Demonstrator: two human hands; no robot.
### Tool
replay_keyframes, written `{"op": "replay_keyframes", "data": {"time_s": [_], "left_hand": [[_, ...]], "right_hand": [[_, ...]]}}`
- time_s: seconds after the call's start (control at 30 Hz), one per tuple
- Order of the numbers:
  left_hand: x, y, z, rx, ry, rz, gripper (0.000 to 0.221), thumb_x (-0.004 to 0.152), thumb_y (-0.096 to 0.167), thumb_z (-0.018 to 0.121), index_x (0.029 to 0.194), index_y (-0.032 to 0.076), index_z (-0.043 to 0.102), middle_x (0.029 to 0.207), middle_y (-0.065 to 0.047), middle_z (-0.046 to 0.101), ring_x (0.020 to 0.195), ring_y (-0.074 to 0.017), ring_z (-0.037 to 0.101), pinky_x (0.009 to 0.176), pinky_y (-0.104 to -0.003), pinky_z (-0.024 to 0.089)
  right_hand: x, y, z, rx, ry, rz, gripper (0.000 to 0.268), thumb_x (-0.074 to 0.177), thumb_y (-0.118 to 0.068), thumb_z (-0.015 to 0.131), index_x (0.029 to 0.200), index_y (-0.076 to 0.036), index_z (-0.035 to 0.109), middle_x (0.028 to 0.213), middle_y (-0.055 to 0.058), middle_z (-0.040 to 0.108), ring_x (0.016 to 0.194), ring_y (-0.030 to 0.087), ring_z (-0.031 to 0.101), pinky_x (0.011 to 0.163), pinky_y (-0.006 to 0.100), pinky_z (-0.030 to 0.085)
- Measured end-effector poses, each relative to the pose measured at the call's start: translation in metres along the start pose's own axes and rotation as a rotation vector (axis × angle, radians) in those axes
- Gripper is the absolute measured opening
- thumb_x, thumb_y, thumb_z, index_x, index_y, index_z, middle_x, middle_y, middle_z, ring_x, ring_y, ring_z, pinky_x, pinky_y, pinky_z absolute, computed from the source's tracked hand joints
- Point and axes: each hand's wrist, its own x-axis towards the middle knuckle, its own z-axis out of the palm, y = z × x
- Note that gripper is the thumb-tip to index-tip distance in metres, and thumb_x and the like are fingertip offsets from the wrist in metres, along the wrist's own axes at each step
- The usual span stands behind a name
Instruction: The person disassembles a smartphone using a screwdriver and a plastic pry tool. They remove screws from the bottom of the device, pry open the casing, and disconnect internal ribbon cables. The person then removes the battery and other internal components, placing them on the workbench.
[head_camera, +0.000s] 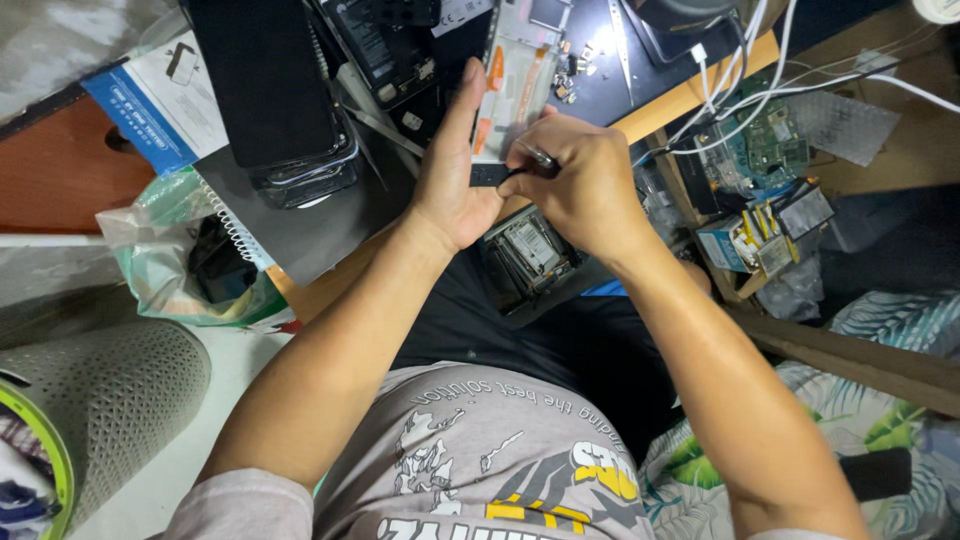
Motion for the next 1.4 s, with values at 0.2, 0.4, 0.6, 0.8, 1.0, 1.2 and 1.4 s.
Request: {"op": "replay_keyframes", "data": {"time_s": [0.2,0.4,0.6,0.8,1.0,1.2,1.4], "left_hand": [[0.0,0.001,0.0,0.005,0.019,0.001,0.064,0.102,0.058,0.059,0.137,0.005,0.061,0.121,-0.008,0.068,0.108,-0.0177,0.065,0.091,-0.034,0.057],[-0.001,0.004,0.008,-0.043,0.086,-0.034,0.061,0.1,0.059,0.06,0.137,0.01,0.06,0.123,-0.003,0.068,0.11,-0.0145,0.066,0.094,-0.032,0.057],[-0.003,0.001,0.001,0.069,0.044,0.034,0.065,0.104,0.063,0.055,0.137,0.007,0.061,0.113,-0.004,0.063,0.094,-0.0132,0.058,0.078,-0.031,0.048],[-0.007,0.004,0.001,0.002,-0.022,0.022,0.07,0.103,0.065,0.05,0.136,0.003,0.06,0.119,-0.015,0.068,0.107,-0.0239,0.067,0.093,-0.04,0.059],[-0.005,0.005,0.002,-0.056,-0.078,-0.05,0.085,0.101,0.07,0.041,0.145,-0.001,0.053,0.131,-0.018,0.066,0.124,-0.0275,0.064,0.109,-0.041,0.055],[-0.009,0.003,0.008,0.08,-0.109,0.012,0.092,0.1,0.073,0.036,0.153,-0.001,0.045,0.144,-0.018,0.06,0.134,-0.0289,0.06,0.115,-0.044,0.053],[-0.011,0.0,0.0,0.002,-0.123,0.088,0.095,0.098,0.075,0.038,0.16,0.002,0.038,0.153,-0.018,0.054,0.144,-0.0306,0.053,0.122,-0.045,0.046]], "right_hand": [[0.006,0.004,-0.001,0.015,-0.031,0.019,0.03,0.069,0.0,0.09,0.093,0.0,0.071,0.087,0.009,0.07,0.075,0.02,0.068,0.071,0.031,0.052],[0.013,0.001,-0.005,-0.041,-0.1,0.041,0.023,0.069,-0.001,0.09,0.084,-0.002,0.073,0.083,0.009,0.07,0.072,0.019,0.068,0.068,0.031,0.052],[0.002,-0.004,0.003,-0.019,0.012,0.02,0.042,0.071,0.001,0.091,0.105,-0.001,0.067,0.087,0.009,0.065,0.074,0.019,0.065,0.068,0.031,0.053],[-0.03,0.006,0.019,-0.044,0.239,0.052,0.046,0.076,-0.003,0.097,0.108,-0.003,0.063,0.092,0.006,0.061,0.074,0.012,0.058,0.067,0.025,0.048],[-0.056,0.033,0.045,0.552,0.368,0.315,0.033,0.087,0.006,0.083,0.113,-0.001,0.064,0.097,-0.003,0.062,0.079,0.003,0.052,0.072,0.018,0.044],[-0.062,0.028,0.04,0.639,0.376,0.278,0.031,0.093,0.008,0.078,0.117,0.0,0.061,0.101,-0.001,0.063,0.081,0.003,0.055,0.073,0.018,0.046],[-0.059,0.024,0.022,0.855,0.323,0.548,0.033,0.096,0.006,0.061,0.129,0.0,0.061,0.101,0.0,0.066,0.074,0.003,0.057,0.063,0.017,0.046]]}}
